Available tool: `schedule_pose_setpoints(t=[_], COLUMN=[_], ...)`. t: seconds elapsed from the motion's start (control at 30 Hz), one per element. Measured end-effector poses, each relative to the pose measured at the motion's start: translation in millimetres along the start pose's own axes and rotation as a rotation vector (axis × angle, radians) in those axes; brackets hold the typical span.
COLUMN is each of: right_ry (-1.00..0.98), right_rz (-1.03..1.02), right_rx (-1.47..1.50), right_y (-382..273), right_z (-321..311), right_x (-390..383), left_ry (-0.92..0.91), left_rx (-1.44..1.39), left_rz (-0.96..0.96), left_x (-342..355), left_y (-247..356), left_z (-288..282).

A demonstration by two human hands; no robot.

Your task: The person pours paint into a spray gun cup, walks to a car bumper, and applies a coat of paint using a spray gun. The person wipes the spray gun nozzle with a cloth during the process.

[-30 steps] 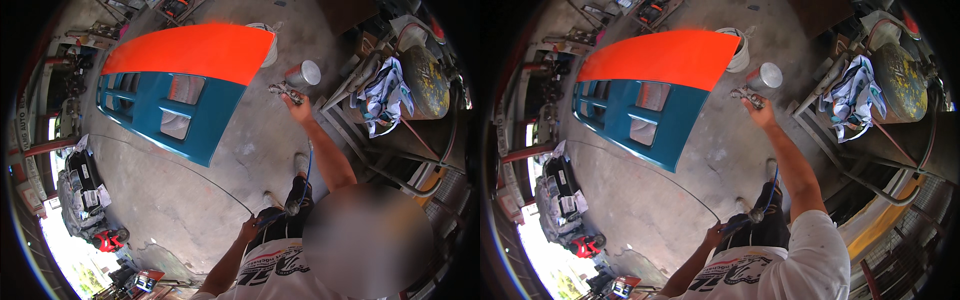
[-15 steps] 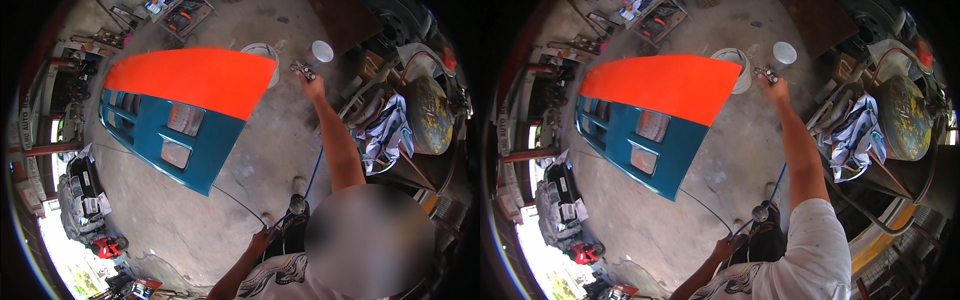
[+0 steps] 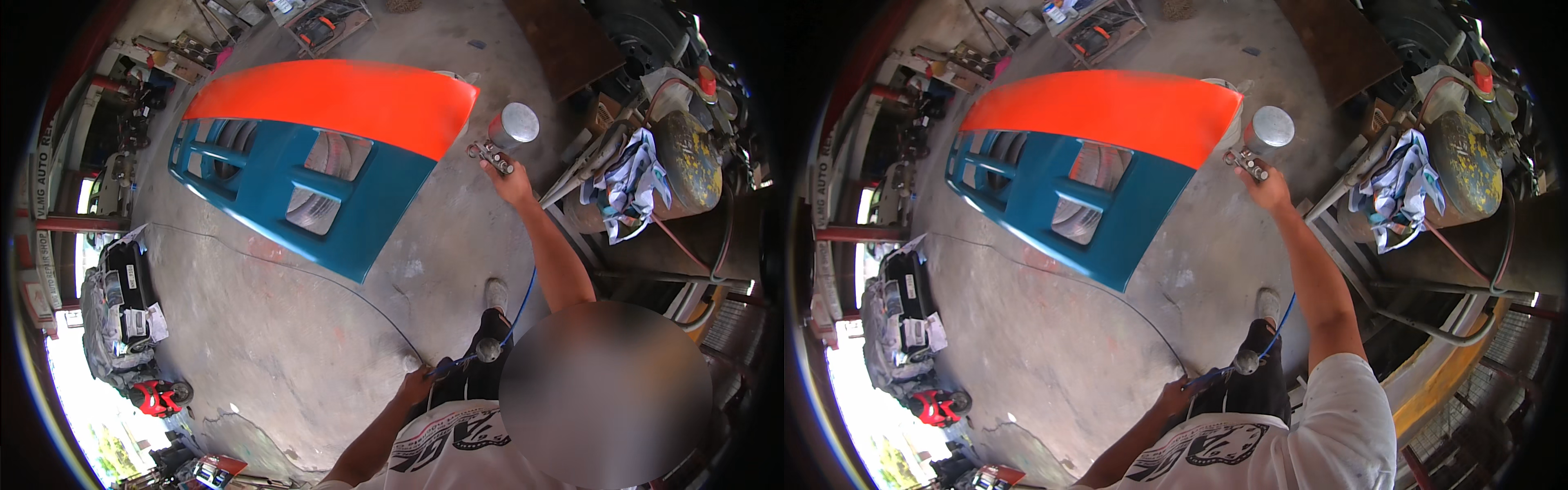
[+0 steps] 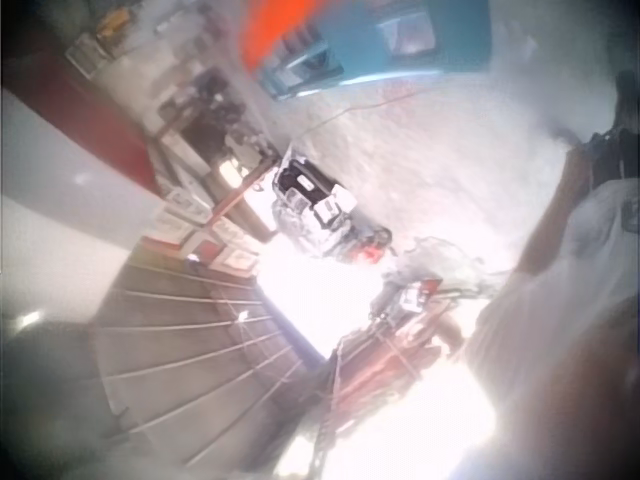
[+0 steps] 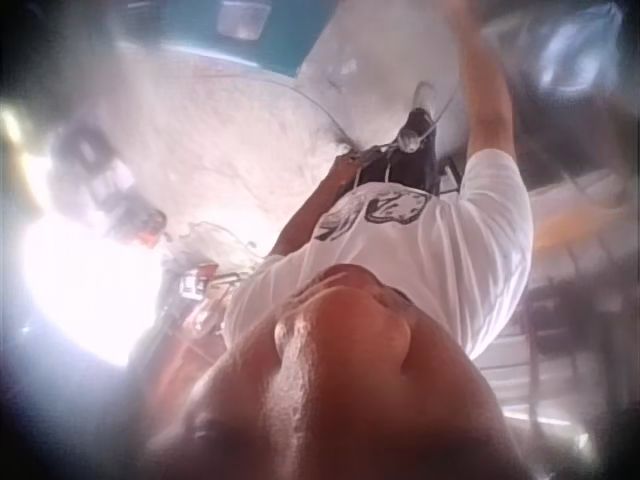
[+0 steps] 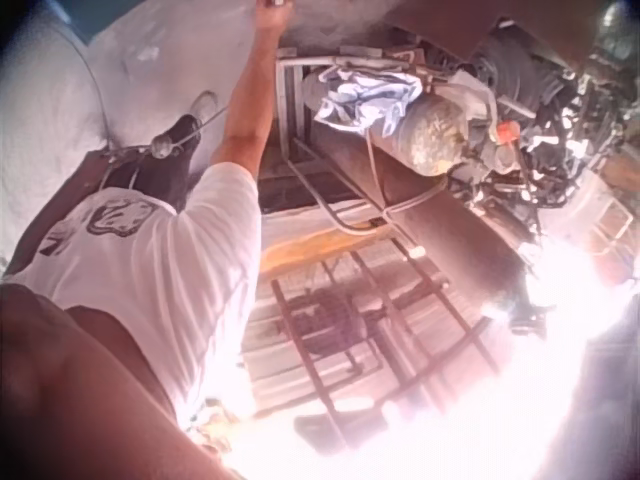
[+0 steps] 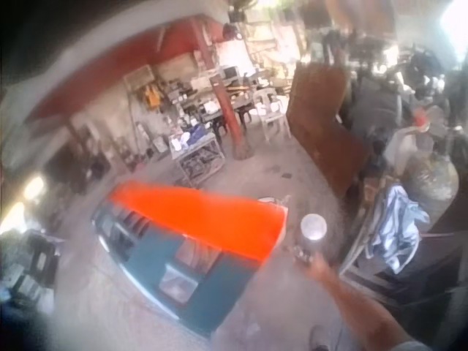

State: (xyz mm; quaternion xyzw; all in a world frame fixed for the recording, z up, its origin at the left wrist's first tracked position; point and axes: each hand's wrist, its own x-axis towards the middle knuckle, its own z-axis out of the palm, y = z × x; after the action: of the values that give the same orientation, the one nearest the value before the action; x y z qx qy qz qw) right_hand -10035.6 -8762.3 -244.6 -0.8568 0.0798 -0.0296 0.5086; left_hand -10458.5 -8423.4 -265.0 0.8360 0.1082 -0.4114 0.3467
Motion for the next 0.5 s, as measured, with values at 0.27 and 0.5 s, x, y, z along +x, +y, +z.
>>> schedule_pose_setpoints(t=[0.27, 0.5], right_ry=[0.043, -0.068], right_rz=[-0.04, 0.034], right_rx=[-0.073, -0.126], right_y=[-64.3, -112.1], right_z=[106.8, 196.7], right_x=[-194.0, -324.9], left_ry=[0.105, 0.138], left_rx=[-0.046, -0.092], left_rz=[0.039, -0.034], left_x=[-82.4, -162.0], left_y=[-175.7, -324.0], left_z=[-35.3, -76.6])
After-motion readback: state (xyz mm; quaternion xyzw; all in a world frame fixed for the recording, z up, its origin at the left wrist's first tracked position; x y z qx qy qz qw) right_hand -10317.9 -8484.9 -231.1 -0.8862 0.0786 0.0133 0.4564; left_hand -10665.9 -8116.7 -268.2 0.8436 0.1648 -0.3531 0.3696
